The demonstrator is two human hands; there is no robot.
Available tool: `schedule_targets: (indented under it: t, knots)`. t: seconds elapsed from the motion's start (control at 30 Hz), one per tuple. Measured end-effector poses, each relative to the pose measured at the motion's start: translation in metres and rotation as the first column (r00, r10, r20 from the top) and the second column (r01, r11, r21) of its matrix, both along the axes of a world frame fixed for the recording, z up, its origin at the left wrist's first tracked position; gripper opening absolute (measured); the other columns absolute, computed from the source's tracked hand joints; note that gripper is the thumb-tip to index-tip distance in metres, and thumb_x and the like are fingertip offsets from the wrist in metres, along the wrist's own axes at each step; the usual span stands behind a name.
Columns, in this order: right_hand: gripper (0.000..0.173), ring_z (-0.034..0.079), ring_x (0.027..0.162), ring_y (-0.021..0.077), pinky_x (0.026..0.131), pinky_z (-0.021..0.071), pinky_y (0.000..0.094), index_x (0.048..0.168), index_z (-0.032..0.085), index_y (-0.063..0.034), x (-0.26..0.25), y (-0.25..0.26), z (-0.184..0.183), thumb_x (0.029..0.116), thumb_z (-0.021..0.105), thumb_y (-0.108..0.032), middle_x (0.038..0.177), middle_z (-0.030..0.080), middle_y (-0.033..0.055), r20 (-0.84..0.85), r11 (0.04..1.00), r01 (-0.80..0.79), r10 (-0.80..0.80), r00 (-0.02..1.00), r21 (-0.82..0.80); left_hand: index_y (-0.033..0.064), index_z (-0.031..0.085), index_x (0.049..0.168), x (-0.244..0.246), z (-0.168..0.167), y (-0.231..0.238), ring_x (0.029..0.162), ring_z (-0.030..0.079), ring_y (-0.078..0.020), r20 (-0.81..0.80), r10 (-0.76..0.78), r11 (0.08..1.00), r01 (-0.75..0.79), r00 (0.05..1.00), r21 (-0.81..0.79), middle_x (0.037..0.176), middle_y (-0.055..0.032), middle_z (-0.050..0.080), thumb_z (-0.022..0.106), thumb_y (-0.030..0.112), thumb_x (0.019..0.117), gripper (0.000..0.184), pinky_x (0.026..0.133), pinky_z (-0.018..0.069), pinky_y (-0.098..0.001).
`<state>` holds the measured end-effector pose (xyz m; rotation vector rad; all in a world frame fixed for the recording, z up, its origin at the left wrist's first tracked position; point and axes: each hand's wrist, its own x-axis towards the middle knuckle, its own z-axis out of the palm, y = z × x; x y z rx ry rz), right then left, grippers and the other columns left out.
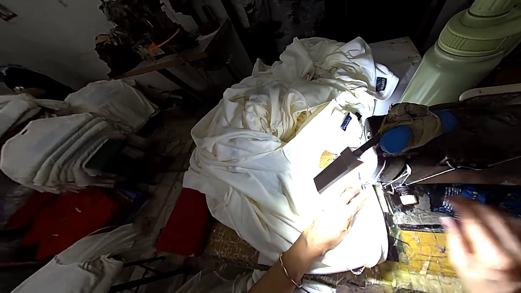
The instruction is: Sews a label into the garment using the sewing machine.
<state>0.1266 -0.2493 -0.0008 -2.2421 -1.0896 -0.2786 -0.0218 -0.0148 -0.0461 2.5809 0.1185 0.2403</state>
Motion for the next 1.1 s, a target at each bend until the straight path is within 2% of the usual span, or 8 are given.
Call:
schedule_targets:
  t: [0.2, 0.37, 0.43, 0.53, 0.63, 0.73, 0.97, 1.1]
  knots:
    - [0.031, 0.066, 0.112, 0.0397, 0.102, 0.0495, 0.0497, 0.103, 0.078, -0.0045, -0.051, 0.049, -0.05, 0.0881, 0.051, -0.01, 0.114, 0.072, 0.0215, 0.049, 0.947, -0.321, 0.319, 0.946, 0.027, 0.0026, 0.061, 0.14, 0.008, 0.026, -0.001, 0.14, 0.05, -0.0296, 0.0, -0.015, 0.995, 0.015, 1.0, -0.101, 0.146, -0.0177, 0.057, 0.053, 0.0, 0.098, 0.043, 0.116, 0.0388, -0.0405]
    - [0.029, 0.066, 0.108, 0.0312, 0.101, 0.048, 0.0409, 0.099, 0.077, -0.0052, -0.044, 0.049, -0.042, 0.0917, 0.049, -0.009, 0.108, 0.073, 0.0153, -0.039, 0.96, -0.261, 0.266, 0.963, 0.103, 0.0027, 0.049, 0.15, -0.026, 0.056, -0.035, 0.134, 0.056, -0.0185, 0.015, -0.054, 0.943, 0.056, 0.998, -0.329, 0.144, -0.0108, 0.06, 0.062, 0.035, 0.0983, 0.062, 0.114, 0.0429, -0.0401]
    - [0.029, 0.066, 0.106, 0.0328, 0.099, 0.0482, 0.0434, 0.094, 0.076, -0.002, -0.045, 0.053, -0.039, 0.0907, 0.05, -0.011, 0.104, 0.072, 0.0178, -0.028, 0.954, -0.263, 0.27, 0.962, 0.142, 0.0051, 0.054, 0.146, -0.041, 0.049, -0.057, 0.123, 0.064, -0.0175, 0.048, 0.062, 0.978, -0.051, 0.997, -0.202, 0.136, -0.008, 0.067, 0.067, 0.038, 0.0953, 0.062, 0.107, 0.049, -0.0419]
    - [0.029, 0.066, 0.104, 0.0335, 0.097, 0.0492, 0.047, 0.093, 0.077, -0.0017, -0.044, 0.055, -0.027, 0.0896, 0.051, -0.015, 0.103, 0.072, 0.0177, -0.017, 0.945, -0.261, 0.269, 0.963, 0.198, 0.0017, 0.077, 0.091, -0.055, 0.027, -0.047, 0.087, 0.073, -0.0338, 0.266, 0.436, 0.892, -0.453, 0.86, 0.003, 0.09, -0.0177, 0.075, 0.076, 0.02, 0.0761, 0.024, 0.082, 0.0548, -0.0525]
    - [0.03, 0.068, 0.101, 0.035, 0.092, 0.0514, 0.0504, 0.094, 0.076, 0.0019, -0.03, 0.058, -0.012, 0.0875, 0.049, -0.009, 0.104, 0.073, 0.0191, -0.003, 0.948, -0.208, 0.215, 0.977, 0.239, 0.0007, 0.076, 0.097, -0.082, 0.079, 0.007, 0.096, 0.072, -0.036, 0.421, 0.566, 0.67, -0.693, 0.709, 0.267, 0.096, -0.0148, 0.075, 0.074, 0.012, 0.0741, 0.026, 0.089, 0.0552, -0.056]
    - [0.029, 0.067, 0.1, 0.0331, 0.088, 0.0529, 0.0508, 0.092, 0.078, -0.0044, -0.035, 0.066, -0.017, 0.0912, 0.052, -0.017, 0.103, 0.072, 0.0144, 0.032, 0.934, -0.248, 0.248, 0.968, 0.259, 0.0103, 0.072, 0.092, -0.136, 0.151, -0.005, 0.082, 0.068, -0.0165, 0.496, 0.472, 0.692, -0.655, 0.729, 0.304, 0.082, -0.0037, 0.071, 0.063, 0.026, 0.0879, 0.018, 0.092, 0.051, -0.0402]
    - [0.015, 0.061, 0.095, 0.0244, 0.091, 0.0474, 0.0367, 0.103, 0.072, -0.0181, -0.117, 0.036, 0.004, 0.1008, 0.057, -0.014, 0.097, 0.068, 0.009, 0.25, 0.839, -0.502, 0.451, 0.857, 0.21, 0.0069, 0.067, 0.13, -0.131, 0.162, -0.017, 0.092, 0.071, -0.0161, -0.062, -0.085, 0.965, 0.067, 0.994, -0.252, 0.111, -0.01, 0.073, 0.041, 0.054, 0.1046, 0.059, 0.081, 0.0595, -0.0383]
    - [0.016, 0.061, 0.097, 0.0221, 0.096, 0.0449, 0.0344, 0.104, 0.07, -0.0157, -0.123, 0.016, 0.006, 0.1009, 0.055, -0.011, 0.097, 0.068, 0.0067, 0.274, 0.851, -0.482, 0.422, 0.864, 0.209, 0.0042, 0.06, 0.14, -0.052, 0.131, -0.024, 0.111, 0.066, -0.0351, -0.509, 0.096, 0.908, -0.285, 0.855, -0.307, 0.118, -0.0256, 0.068, 0.042, 0.039, 0.1086, 0.05, 0.098, 0.0484, -0.0523]
